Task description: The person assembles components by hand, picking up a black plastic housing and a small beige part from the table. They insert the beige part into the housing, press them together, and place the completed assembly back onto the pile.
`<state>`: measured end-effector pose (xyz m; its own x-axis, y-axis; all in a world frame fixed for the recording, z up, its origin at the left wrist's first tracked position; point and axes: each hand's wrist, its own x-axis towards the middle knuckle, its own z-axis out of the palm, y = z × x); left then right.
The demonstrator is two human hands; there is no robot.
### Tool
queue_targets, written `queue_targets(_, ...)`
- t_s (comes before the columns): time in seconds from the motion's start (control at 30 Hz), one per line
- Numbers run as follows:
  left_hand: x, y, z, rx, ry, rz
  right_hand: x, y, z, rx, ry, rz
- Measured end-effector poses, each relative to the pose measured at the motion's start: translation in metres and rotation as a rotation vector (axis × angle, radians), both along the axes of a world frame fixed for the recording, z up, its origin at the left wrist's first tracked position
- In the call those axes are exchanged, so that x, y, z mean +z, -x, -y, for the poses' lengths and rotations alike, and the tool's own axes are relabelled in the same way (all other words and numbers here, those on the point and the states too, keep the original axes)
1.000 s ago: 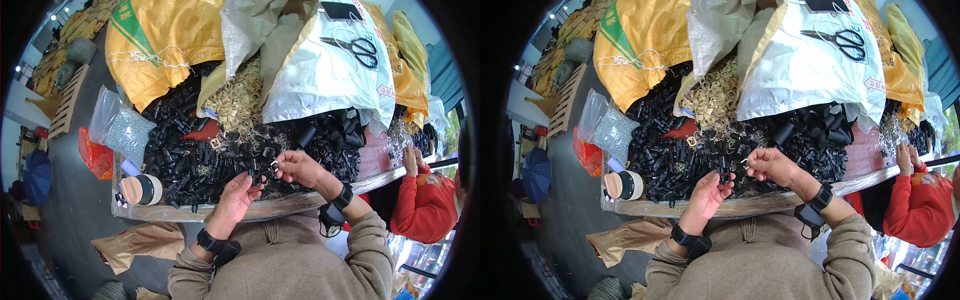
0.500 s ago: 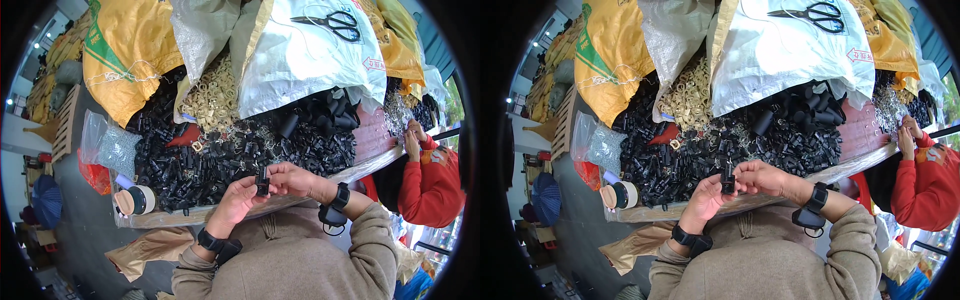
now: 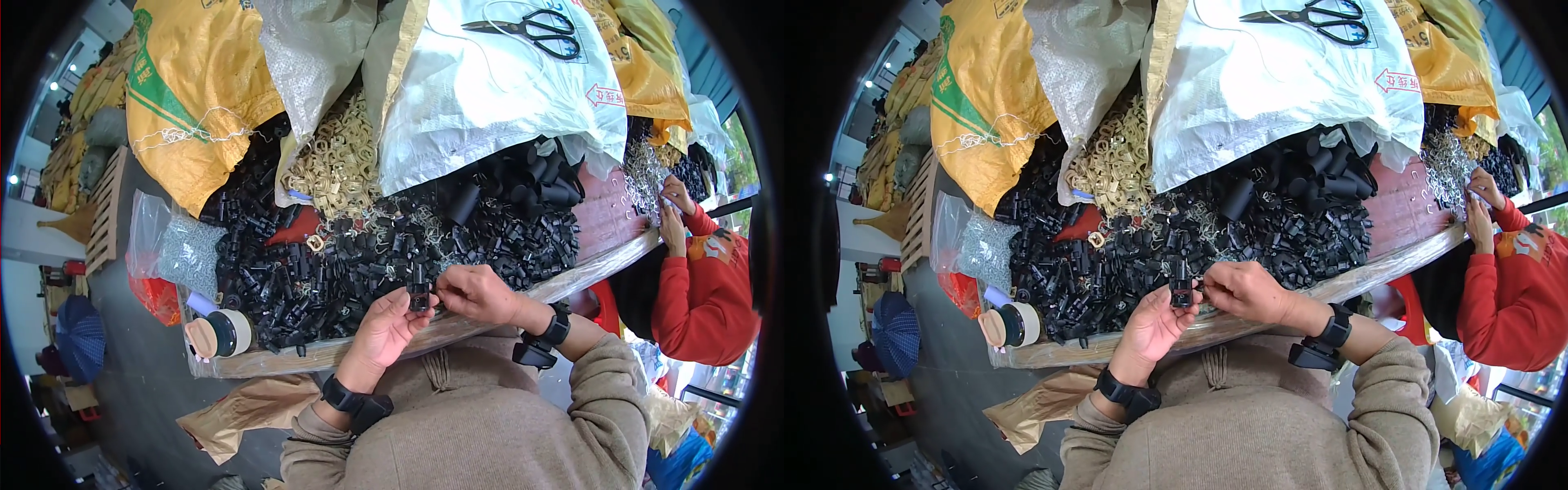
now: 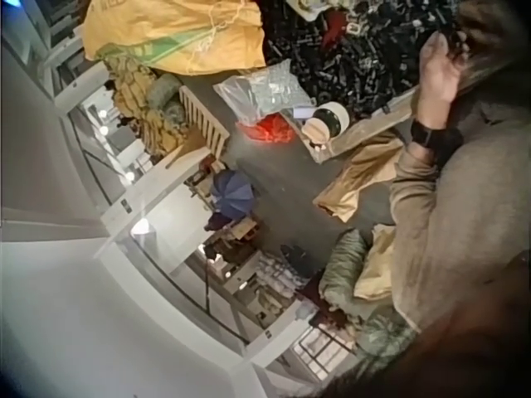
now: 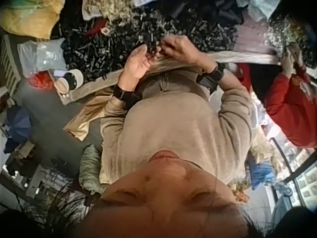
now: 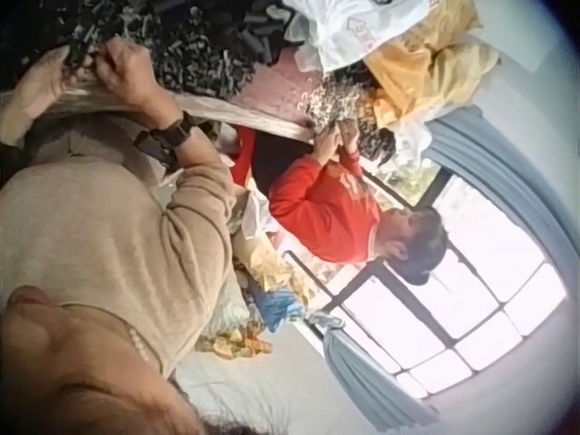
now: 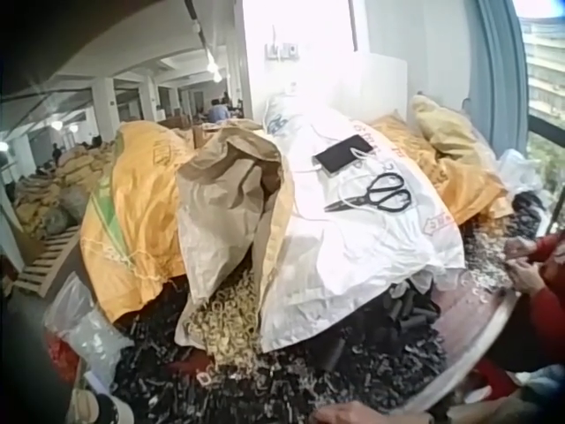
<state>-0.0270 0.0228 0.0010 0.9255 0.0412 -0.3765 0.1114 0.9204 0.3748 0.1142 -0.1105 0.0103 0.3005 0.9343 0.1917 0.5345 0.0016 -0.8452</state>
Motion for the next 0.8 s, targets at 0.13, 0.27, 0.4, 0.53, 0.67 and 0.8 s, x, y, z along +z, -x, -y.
queue_targets(0.13,0.001,0.0,0.001,-0.004,-0.047,0.019,-0.005,-0.003,0.004,-0.029,0.1,-0.305)
queue_targets(0.27,0.002,-0.001,0.002,0.015,-0.099,0.013,-0.004,-0.008,0.003,-0.048,0.197,-0.754)
queue_targets(0.4,0.003,-0.004,0.001,0.038,-0.109,0.006,-0.001,-0.01,0.003,-0.057,0.199,-0.926)
queue_targets(0.53,0.0,-0.003,0.002,0.038,-0.102,-0.002,0.0,-0.005,0.002,-0.052,0.109,-0.858)
queue_targets(0.67,-0.003,-0.001,0.004,0.013,-0.092,0.007,0.009,0.003,0.001,-0.05,0.048,-0.666)
queue_targets(0.8,-0.002,0.003,0.007,0.021,-0.082,0.002,0.019,0.007,0.001,-0.044,0.001,-0.336)
